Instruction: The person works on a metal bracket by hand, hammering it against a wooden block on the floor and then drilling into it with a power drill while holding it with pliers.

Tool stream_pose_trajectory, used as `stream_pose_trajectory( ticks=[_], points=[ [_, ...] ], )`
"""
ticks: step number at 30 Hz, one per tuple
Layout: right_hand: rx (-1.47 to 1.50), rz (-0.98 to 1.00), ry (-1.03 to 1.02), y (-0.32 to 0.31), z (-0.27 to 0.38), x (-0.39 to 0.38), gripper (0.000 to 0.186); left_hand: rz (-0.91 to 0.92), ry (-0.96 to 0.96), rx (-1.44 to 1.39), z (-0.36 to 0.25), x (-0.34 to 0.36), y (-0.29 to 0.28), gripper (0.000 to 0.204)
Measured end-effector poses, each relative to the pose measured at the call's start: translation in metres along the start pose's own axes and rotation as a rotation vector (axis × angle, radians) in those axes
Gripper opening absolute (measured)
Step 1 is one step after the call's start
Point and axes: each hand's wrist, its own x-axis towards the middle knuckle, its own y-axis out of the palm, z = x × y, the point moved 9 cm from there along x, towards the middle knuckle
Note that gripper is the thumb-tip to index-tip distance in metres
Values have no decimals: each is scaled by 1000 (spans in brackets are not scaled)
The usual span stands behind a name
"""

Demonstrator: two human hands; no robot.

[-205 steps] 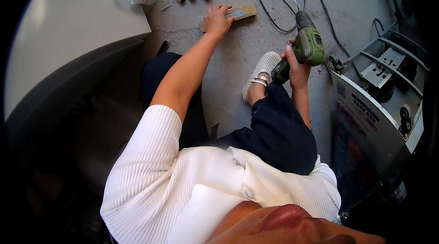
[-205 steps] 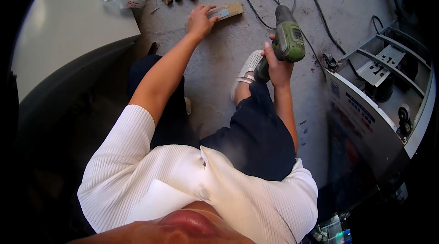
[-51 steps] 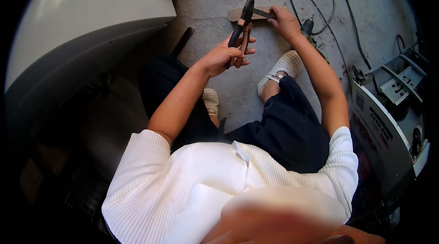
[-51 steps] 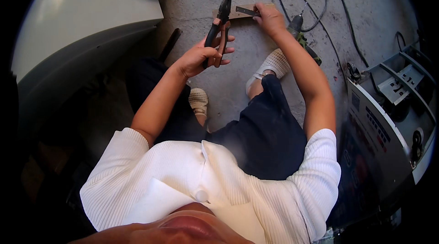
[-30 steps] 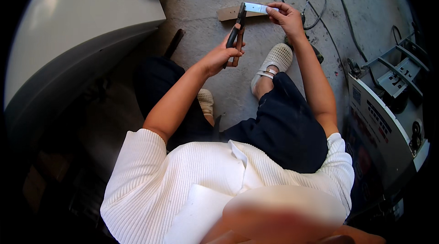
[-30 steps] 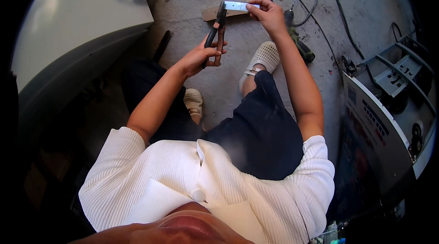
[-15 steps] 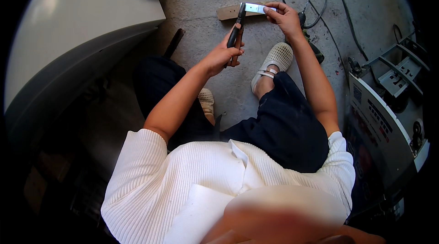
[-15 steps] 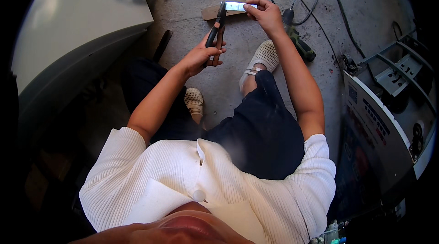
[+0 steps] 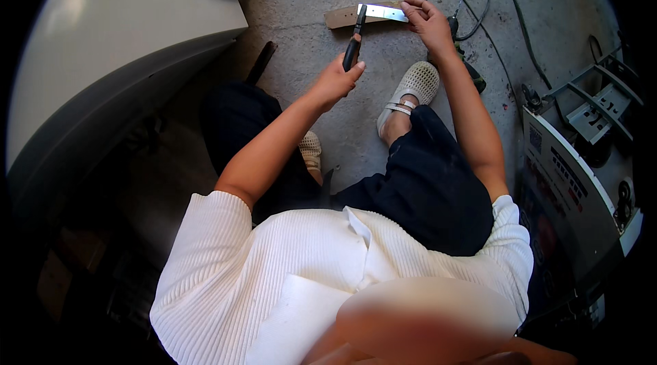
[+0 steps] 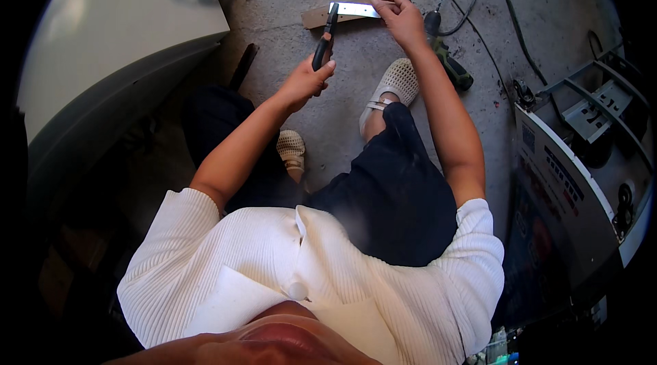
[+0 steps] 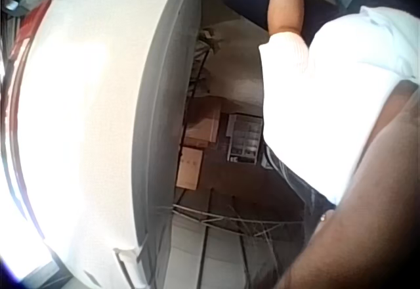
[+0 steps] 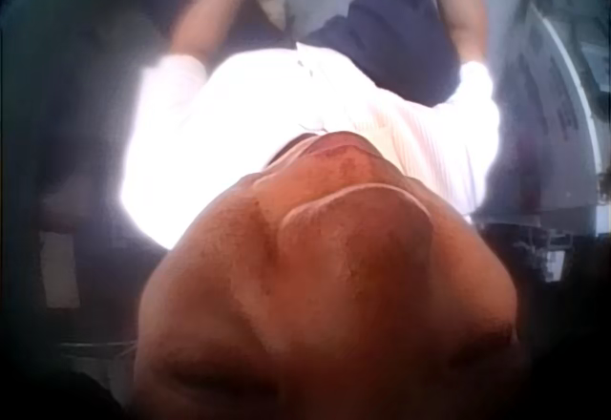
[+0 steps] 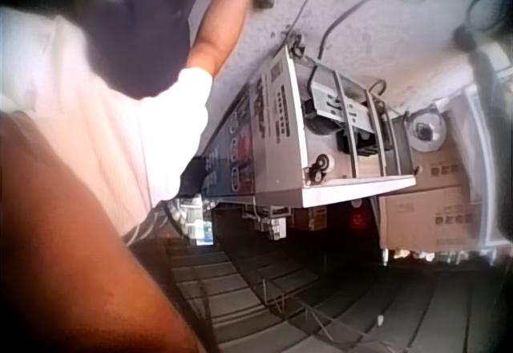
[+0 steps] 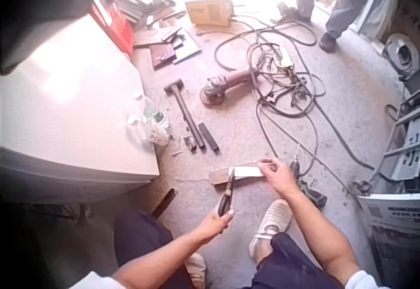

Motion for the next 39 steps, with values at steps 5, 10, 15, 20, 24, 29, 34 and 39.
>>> stream_pose_trajectory(
  ticks=[5, 10, 15, 20, 24, 29, 34, 39],
  points=[
    [-330, -317, -223, -79, -14, -16, 32, -246, 116, 166, 24, 26, -5, 25],
    [-945, -463, 36, -148, -75, -74, 62, -453, 206, 210, 57, 48, -3, 31],
    [-1206, -440, 134, -138, -91, -105, 76, -523, 185, 206, 72, 53, -1, 42],
    [-1258, -383, -6, -132, -90, -89, 78, -522, 192, 217, 65, 58, 3, 52],
    [-1316, -263, -33, -122, -100, -65, 80, -520, 211, 186, 58, 59, 8, 54],
    [-1269, -235, -108, -118, -101, -52, 80, -511, 175, 147, 55, 60, 18, 59],
    [-1267, -238, -185, -122, -82, -50, 70, -579, 210, 238, 54, 63, 20, 66],
    [-1048, -395, -184, -122, -17, -72, 62, -568, 258, 256, 48, 62, 22, 66]
  ],
)
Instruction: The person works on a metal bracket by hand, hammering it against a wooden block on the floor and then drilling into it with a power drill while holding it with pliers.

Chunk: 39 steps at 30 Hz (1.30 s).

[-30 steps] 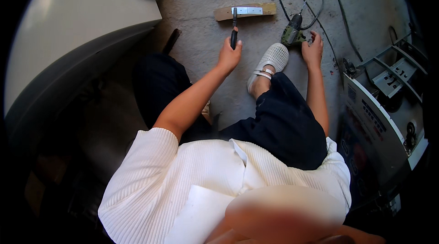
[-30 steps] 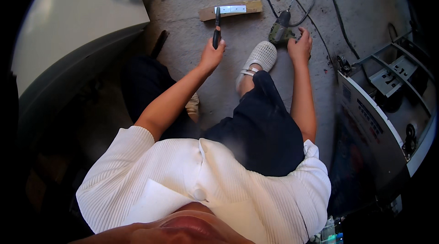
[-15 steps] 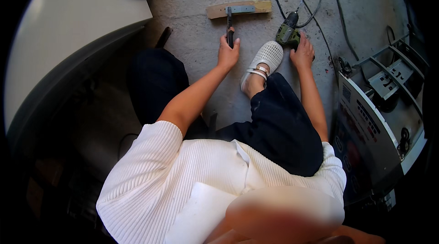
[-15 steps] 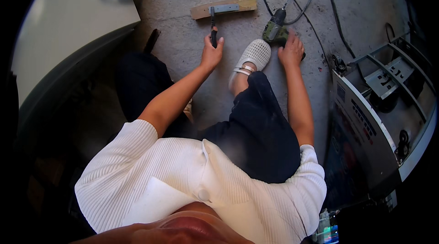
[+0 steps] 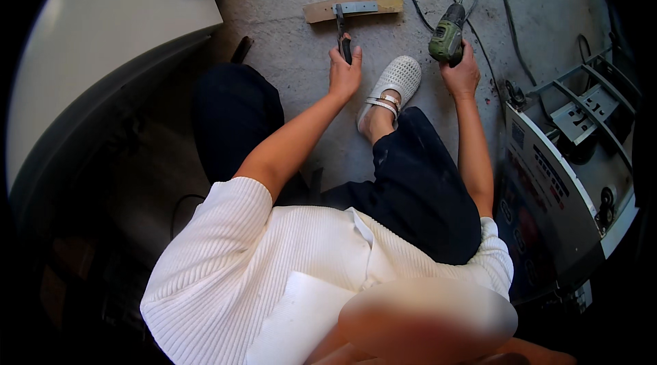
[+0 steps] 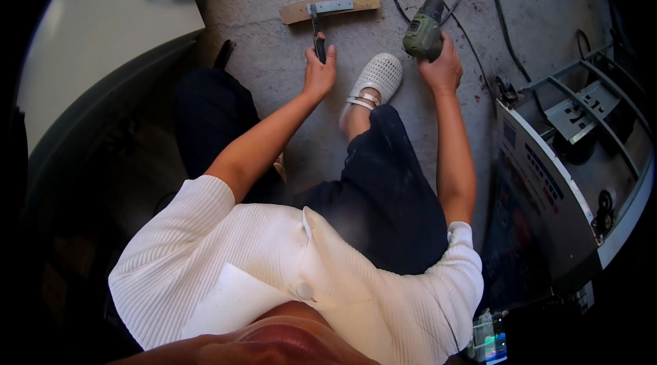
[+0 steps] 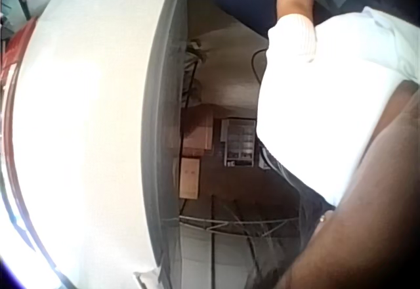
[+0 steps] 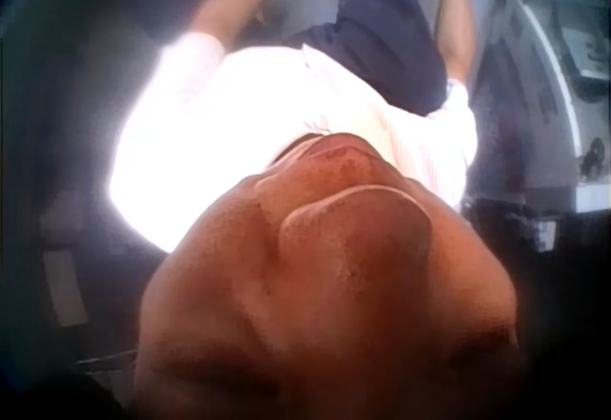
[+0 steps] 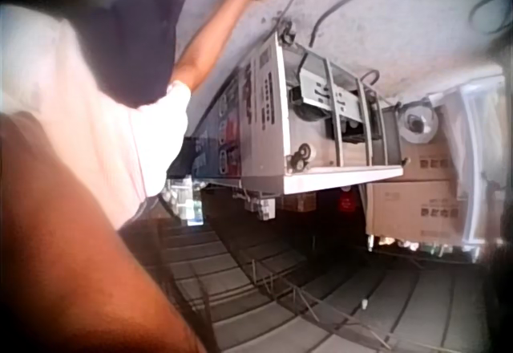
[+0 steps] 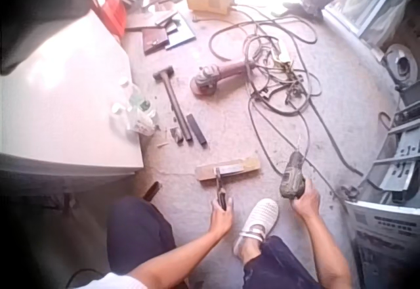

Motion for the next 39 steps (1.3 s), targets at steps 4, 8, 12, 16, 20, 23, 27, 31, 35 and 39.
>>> stream_pose_trajectory(
  ticks=[4, 8, 12, 16, 20, 23, 27, 31, 35, 39],
  points=[
    [361, 21, -73, -35, 36, -20, 44, -1, 5, 5, 1, -1, 1, 64],
    [746, 224, 55, -22, 54, -33, 35, 48, -84, -78, -1, -2, 4, 58],
    [947, 447, 271, -2, 73, -41, 30, 31, -46, -105, -3, -4, 6, 58],
    [933, 480, 269, 9, 83, -39, 26, 7, -11, -94, -5, -4, 6, 57],
    [856, 532, 267, 19, 84, -34, 25, -11, 18, -103, -5, -4, 6, 57],
    [821, 515, 256, 24, 83, -33, 23, 20, -34, -99, 0, -4, 9, 58],
    [797, 480, 236, 30, 79, -31, 21, 0, -6, -92, -5, -6, 6, 56],
    [762, 483, 233, 32, 79, -30, 21, 10, 17, -86, -10, -7, 4, 58],
    [716, 493, 243, 33, 78, -28, 21, 2, 17, -123, -10, -7, 3, 55],
    [718, 480, 237, 32, 79, -27, 20, 36, 26, -70, -14, -8, 2, 59]
  ],
)
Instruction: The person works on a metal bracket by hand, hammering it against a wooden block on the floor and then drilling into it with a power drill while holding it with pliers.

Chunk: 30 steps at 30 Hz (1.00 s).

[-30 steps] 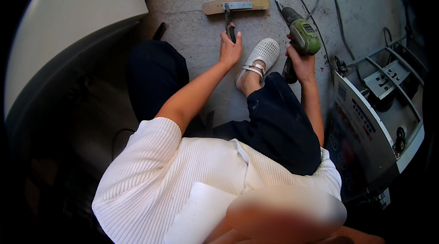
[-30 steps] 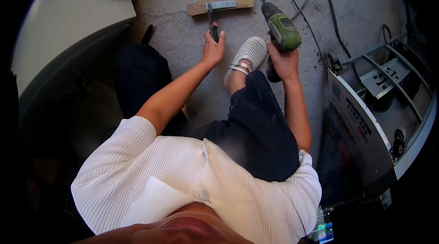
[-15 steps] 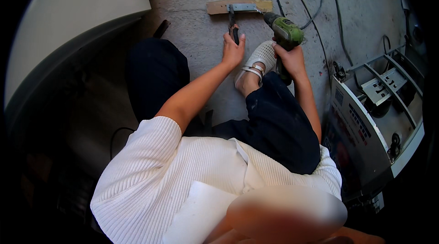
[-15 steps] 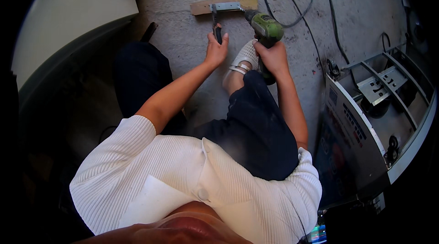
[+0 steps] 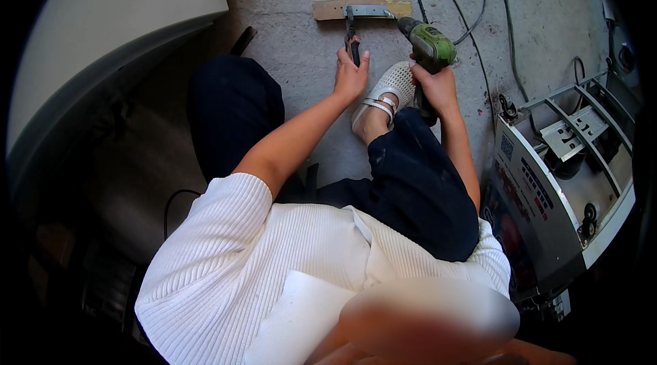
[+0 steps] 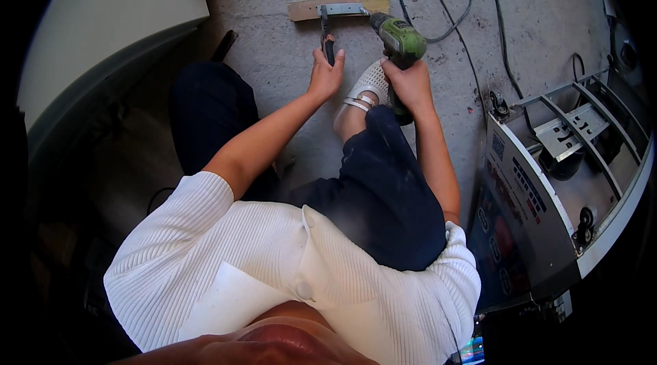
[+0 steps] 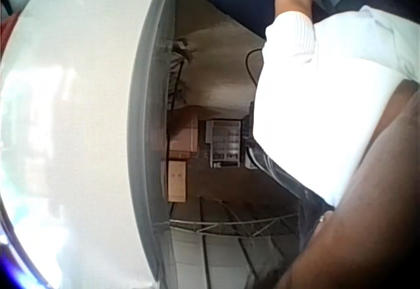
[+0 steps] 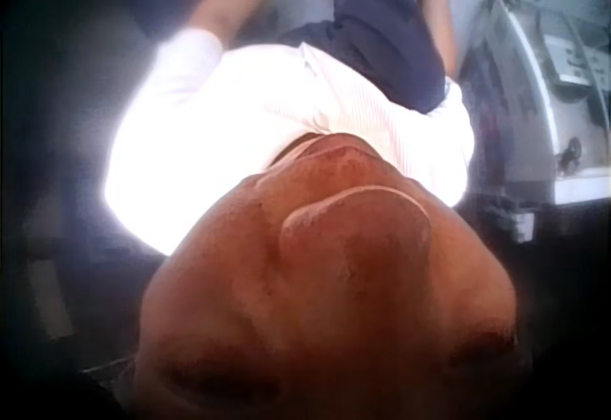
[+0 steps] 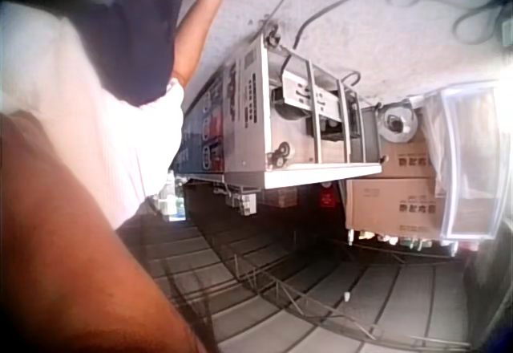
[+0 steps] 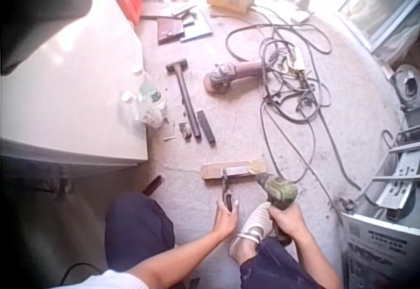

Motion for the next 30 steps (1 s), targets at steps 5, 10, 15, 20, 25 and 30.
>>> stream_pose_trajectory(
  ticks=[5, 10, 15, 20, 25, 30],
  points=[
    [-33, 38, 28, 3, 9, 4, 21, -36, 17, -18, 7, 1, 1, 57],
    [-265, 126, 54, -5, 29, 21, 27, -28, -6, 0, 14, 3, 0, 57],
    [-489, 206, 107, -1, 54, 30, 28, 15, -45, 68, 22, 9, -9, 57],
    [-347, 224, 237, 13, 57, 32, 20, 45, -70, 105, 28, 11, -17, 54],
    [-227, 221, 448, 19, 48, 31, 15, 55, -98, 134, 29, 11, -21, 50],
    [-144, 211, 500, 28, 52, 26, 20, 66, -143, 217, 26, 10, -21, 44]
  ],
)
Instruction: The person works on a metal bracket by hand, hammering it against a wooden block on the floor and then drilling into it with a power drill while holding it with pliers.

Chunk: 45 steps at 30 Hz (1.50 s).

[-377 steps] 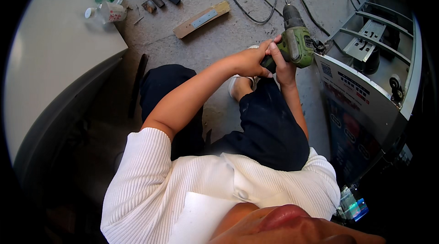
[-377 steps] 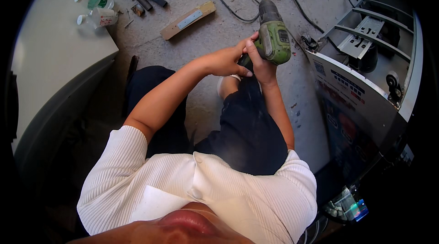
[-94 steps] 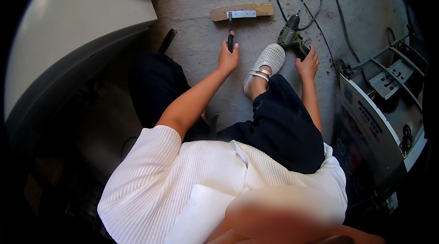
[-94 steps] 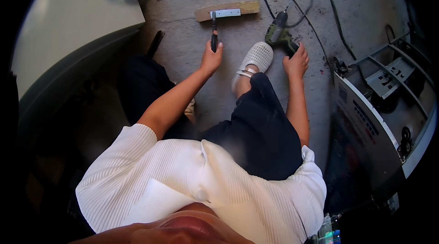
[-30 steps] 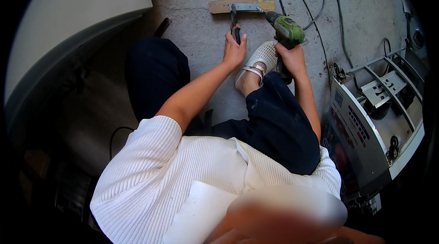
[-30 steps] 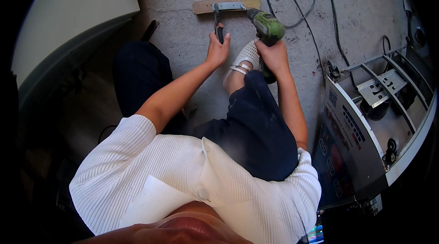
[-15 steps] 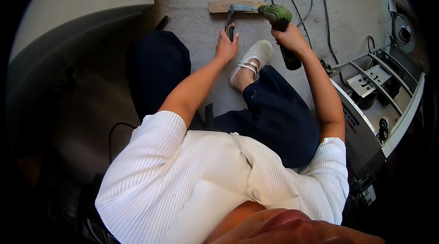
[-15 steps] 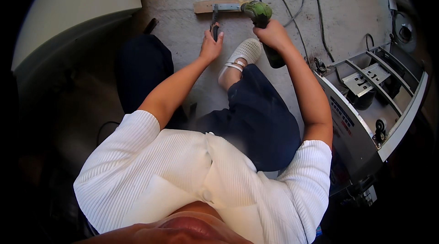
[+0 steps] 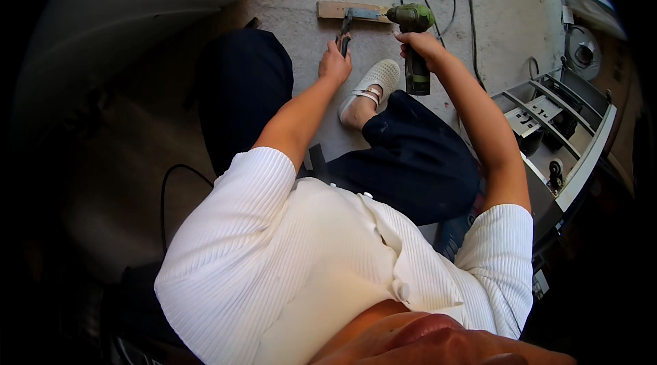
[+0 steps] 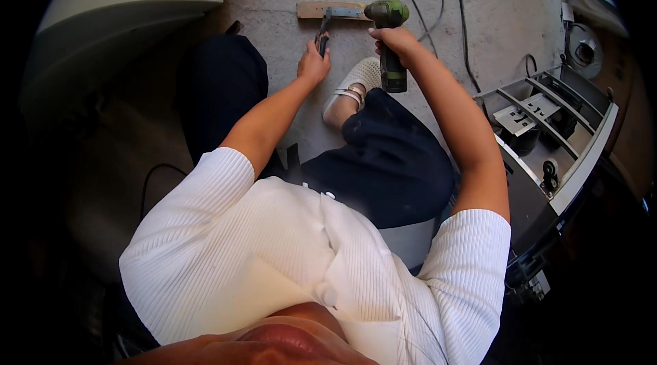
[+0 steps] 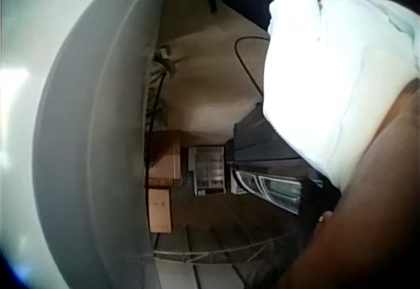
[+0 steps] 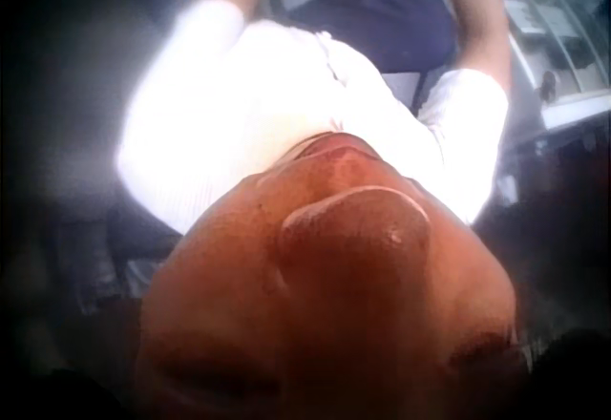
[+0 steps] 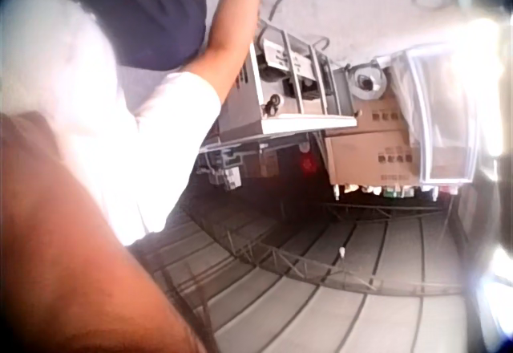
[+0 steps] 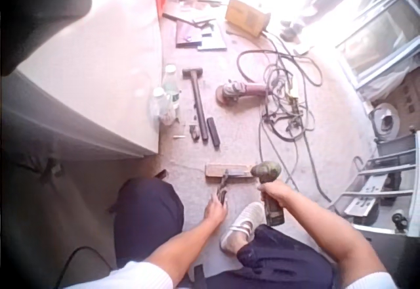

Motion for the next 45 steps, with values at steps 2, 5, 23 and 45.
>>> stream_pose_trajectory(
  ticks=[2, 5, 23, 45],
  points=[
    [27, -13, 16, 2, -5, 2, 22, 8, -17, 16, 0, 0, 1, 44],
    [84, -23, 51, 11, -5, -7, 23, -4, -52, 41, 1, 0, 1, 46],
    [135, -134, 25, 13, -8, -5, 18, 85, -108, 131, -13, -6, 0, 54],
    [140, -139, 3, 8, -11, 2, 17, 57, -131, 145, -15, -9, 0, 51]
  ],
)
